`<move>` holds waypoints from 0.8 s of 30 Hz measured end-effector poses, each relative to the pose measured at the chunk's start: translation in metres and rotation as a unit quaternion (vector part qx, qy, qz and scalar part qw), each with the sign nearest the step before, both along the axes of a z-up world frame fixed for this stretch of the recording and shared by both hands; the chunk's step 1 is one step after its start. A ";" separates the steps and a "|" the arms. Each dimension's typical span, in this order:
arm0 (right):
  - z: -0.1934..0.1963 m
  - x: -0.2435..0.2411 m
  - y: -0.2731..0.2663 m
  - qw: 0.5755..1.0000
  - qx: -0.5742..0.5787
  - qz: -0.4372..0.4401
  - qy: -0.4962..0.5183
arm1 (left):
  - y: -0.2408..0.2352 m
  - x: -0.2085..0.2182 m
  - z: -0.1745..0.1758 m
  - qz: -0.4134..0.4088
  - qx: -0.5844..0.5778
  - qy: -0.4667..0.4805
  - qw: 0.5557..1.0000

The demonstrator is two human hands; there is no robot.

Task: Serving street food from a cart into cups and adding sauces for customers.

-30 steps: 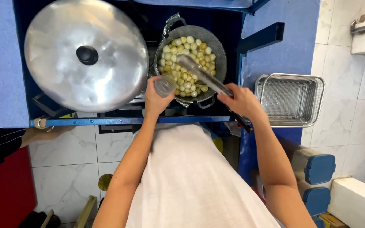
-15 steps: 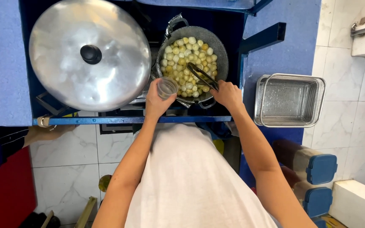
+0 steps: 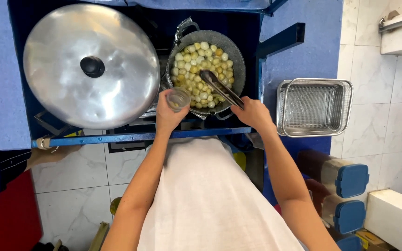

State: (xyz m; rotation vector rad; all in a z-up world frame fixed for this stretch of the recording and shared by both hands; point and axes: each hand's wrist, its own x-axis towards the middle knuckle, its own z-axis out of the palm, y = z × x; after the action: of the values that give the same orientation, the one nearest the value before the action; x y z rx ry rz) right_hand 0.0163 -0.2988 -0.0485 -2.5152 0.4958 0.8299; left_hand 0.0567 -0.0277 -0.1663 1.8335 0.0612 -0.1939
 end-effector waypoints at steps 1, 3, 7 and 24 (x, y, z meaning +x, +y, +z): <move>-0.029 0.002 -0.003 0.999 -0.032 0.016 -0.005 | 0.002 -0.001 0.002 -0.004 -0.003 -0.007 1.000; -0.081 0.007 -0.006 0.997 -0.064 0.033 -0.012 | 0.005 -0.002 0.001 -0.009 -0.007 -0.017 1.000; -0.105 0.010 -0.005 0.992 -0.095 0.076 -0.021 | 0.007 -0.003 0.003 -0.022 0.007 -0.023 0.999; -0.074 0.009 -0.005 0.991 -0.111 0.058 -0.041 | 0.010 -0.007 0.001 -0.045 -0.019 0.036 0.998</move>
State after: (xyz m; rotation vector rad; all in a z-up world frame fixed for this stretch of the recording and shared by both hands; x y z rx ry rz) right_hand 0.0252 -0.3034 -0.1224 -2.7929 0.4395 0.7463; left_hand 0.0502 -0.0177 -0.1651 1.7921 0.0251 -0.3223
